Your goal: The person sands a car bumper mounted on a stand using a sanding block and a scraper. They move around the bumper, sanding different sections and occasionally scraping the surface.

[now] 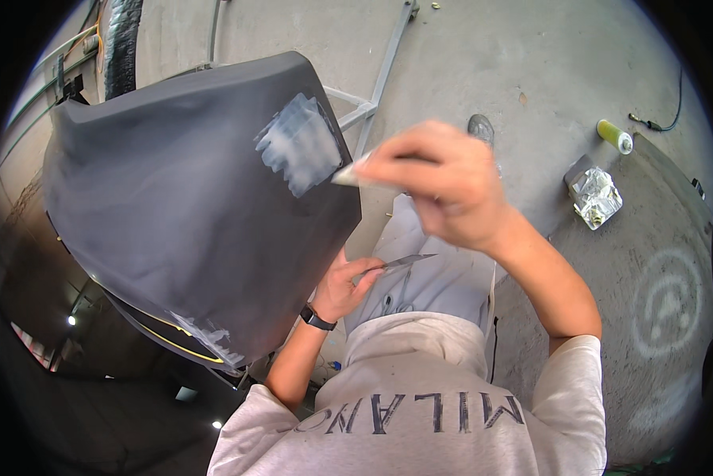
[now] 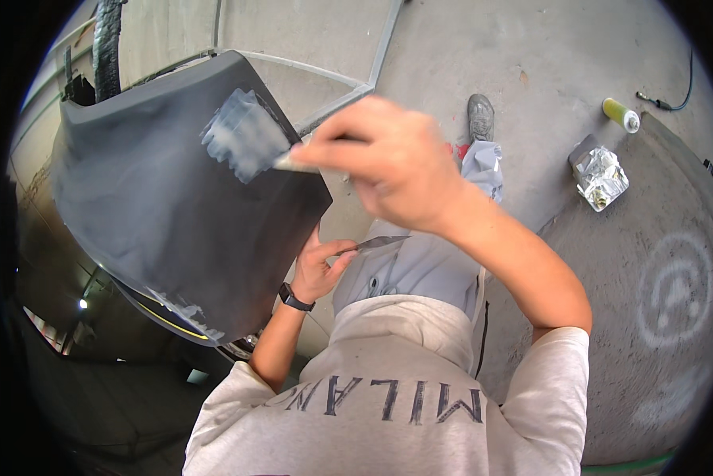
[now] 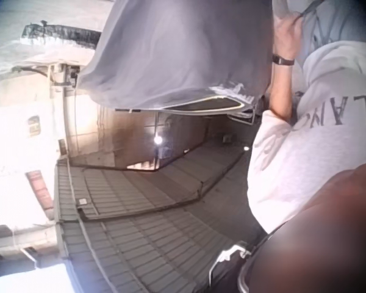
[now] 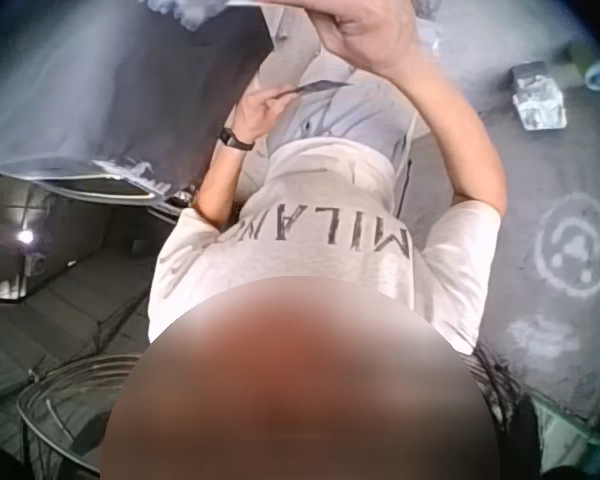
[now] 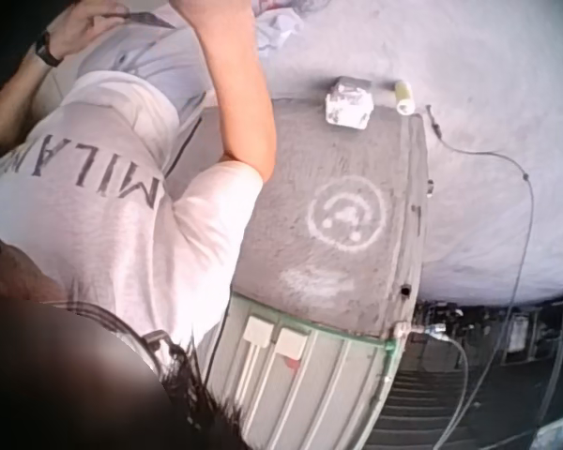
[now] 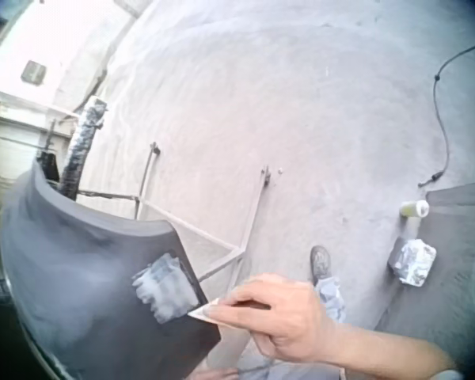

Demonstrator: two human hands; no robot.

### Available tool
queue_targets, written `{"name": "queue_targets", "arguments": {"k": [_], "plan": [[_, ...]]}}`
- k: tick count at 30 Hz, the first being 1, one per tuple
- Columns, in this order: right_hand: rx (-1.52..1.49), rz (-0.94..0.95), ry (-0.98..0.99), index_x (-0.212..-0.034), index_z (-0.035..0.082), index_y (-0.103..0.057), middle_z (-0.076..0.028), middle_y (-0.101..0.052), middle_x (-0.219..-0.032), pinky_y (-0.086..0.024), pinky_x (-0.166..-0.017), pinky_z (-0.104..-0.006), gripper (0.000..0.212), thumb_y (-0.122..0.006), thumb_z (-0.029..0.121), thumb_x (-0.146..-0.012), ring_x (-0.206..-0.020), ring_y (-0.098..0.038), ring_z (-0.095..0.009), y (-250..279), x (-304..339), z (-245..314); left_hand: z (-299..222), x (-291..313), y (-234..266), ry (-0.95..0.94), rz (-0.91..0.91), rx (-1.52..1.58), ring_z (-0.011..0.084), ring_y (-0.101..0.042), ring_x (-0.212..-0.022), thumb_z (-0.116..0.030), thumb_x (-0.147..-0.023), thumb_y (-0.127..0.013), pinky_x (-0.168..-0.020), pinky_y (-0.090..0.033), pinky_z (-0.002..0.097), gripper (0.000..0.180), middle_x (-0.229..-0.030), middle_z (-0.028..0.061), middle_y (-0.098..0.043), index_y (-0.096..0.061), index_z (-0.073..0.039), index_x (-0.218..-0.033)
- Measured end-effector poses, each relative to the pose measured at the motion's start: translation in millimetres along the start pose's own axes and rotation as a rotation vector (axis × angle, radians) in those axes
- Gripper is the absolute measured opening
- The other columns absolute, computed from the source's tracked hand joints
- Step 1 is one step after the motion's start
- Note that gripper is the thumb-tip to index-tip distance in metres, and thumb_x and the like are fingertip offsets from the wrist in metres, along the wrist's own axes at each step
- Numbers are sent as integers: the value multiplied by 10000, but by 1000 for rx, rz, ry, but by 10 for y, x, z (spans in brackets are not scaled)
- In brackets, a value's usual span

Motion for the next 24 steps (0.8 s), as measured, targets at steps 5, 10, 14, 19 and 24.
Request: {"name": "queue_targets", "arguments": {"k": [5, 10, 14, 19, 24], "plan": [[219, -155, 72, -1148, 142, -844, -48, -781, -1016, -557, -730, -342, 511, -703, -124, -735, -855, -709, -244, 196, -281, -87, 63, 15, -18, 45, -37, 24, 469, -536, -1347, -173, -880, -862, -1137, -423, 515, 191, -1363, 317, -626, -831, -147, -1066], [217, -223, 206, -1152, 145, -845, -49, -772, -1019, -582, -786, -366, 506, -720, -97, -726, -918, -723, -257, -4, -403, -154, 99, 32, -9, 82, -36, 64, 474, -520, -1389, -167, -881, -865, -1165, -404, 507, 191, -1392, 329, -615, -832, -134, -1067], [115, -229, 145, -1131, 207, -839, 3, -746, -1030, -602, -916, -453, 532, -674, -46, -694, -994, -706, -265, -173, -76, -176, 109, 38, -3, 71, -55, 63, 474, -529, -1385, -160, -879, -867, -1158, -418, 501, 187, -1408, 320, -616, -832, -118, -1058], [54, -164, 33, -1145, 217, -839, 5, -739, -1049, -551, -1063, -589, 502, -687, -5, -721, -1048, -702, -264, -443, 396, -108, 164, 33, 6, 118, 2, 83, 512, -450, -1501, -87, -828, -882, -1237, -368, 494, 236, -1527, 404, -508, -832, -77, -1058], [-3, 46, 7, -1147, 194, -836, -21, -754, -1054, -607, -904, -429, 540, -686, -67, -698, -985, -720, -260, -406, 445, -179, 181, 35, -21, 172, 10, 140, 486, -438, -1524, -84, -853, -869, -1259, -350, 495, 226, -1560, 368, -501, -825, -59, -1074]]}}
Point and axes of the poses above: each hand's wrist, its own x-axis away from the middle knuckle, its own y-axis out of the back of the hand, z = x × y, the point moved 10 cm from there along -x, towards the middle knuckle
